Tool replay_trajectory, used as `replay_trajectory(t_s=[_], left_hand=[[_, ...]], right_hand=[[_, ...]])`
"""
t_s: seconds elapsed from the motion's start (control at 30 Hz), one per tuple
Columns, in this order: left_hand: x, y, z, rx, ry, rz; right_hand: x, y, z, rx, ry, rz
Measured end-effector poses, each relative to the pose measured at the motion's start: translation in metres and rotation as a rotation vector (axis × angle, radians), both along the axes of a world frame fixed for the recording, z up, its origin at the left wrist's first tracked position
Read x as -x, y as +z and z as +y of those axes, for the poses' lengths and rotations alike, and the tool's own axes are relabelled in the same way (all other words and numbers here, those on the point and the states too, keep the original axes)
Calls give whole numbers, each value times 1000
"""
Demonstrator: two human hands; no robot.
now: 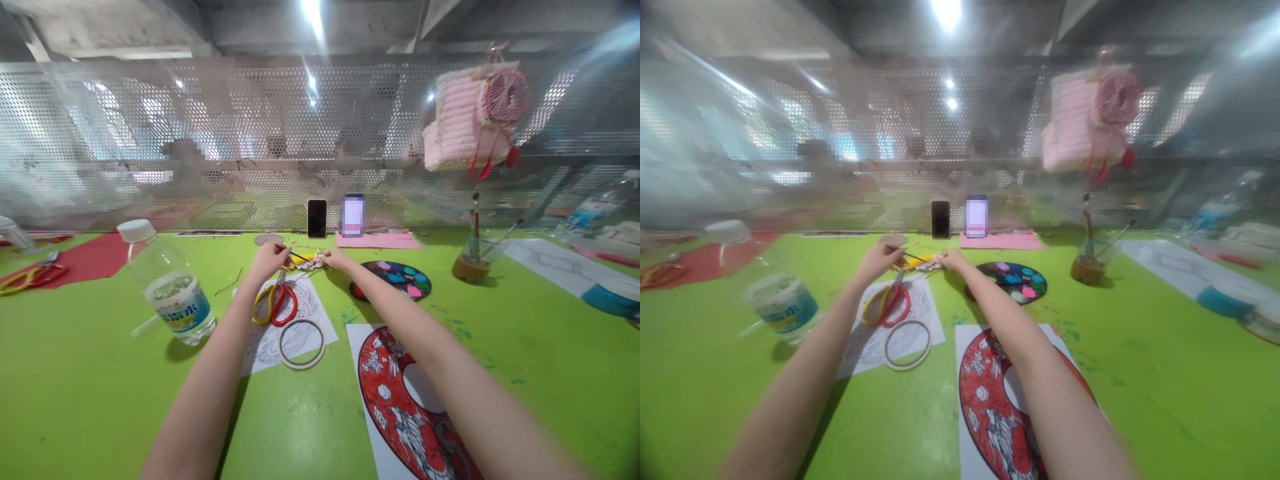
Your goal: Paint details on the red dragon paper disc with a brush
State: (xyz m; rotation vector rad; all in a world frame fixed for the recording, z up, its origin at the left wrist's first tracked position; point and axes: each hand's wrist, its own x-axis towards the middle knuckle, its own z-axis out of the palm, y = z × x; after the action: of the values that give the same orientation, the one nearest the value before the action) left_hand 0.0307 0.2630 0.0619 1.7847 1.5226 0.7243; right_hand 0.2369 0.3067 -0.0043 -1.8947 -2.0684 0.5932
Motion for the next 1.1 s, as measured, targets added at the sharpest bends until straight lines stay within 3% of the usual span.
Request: replay_trajectory(t_s=[0.17, 0.27, 0.43, 0.53, 0.63, 0.77, 0.9, 1.0, 1.1], left_hand=[[-5, -6, 1, -17, 25, 5], [-10, -1, -4, -60, 42, 9], [-4, 34, -25, -234, 143, 43], [4, 55, -38, -339, 194, 90], [0, 65, -48, -409, 181, 150], [-29, 66, -73, -507, 21, 170], [-60, 66, -108, -570, -222, 91], [-68, 60, -115, -569, -269, 91], [-70, 33, -96, -515, -182, 176]], right_hand=[[13, 8, -13, 12, 70, -134], [25, 10, -25, 2, 107, -212], [31, 24, -36, 16, 143, -230], [19, 46, -39, 3, 166, -173], [-3, 75, -52, -68, 176, -97], [-23, 104, -98, -139, 246, -14], [-28, 109, -142, -170, 227, 5], [-50, 105, -146, -199, 106, 63], [-86, 96, -130, -204, -59, 141]])
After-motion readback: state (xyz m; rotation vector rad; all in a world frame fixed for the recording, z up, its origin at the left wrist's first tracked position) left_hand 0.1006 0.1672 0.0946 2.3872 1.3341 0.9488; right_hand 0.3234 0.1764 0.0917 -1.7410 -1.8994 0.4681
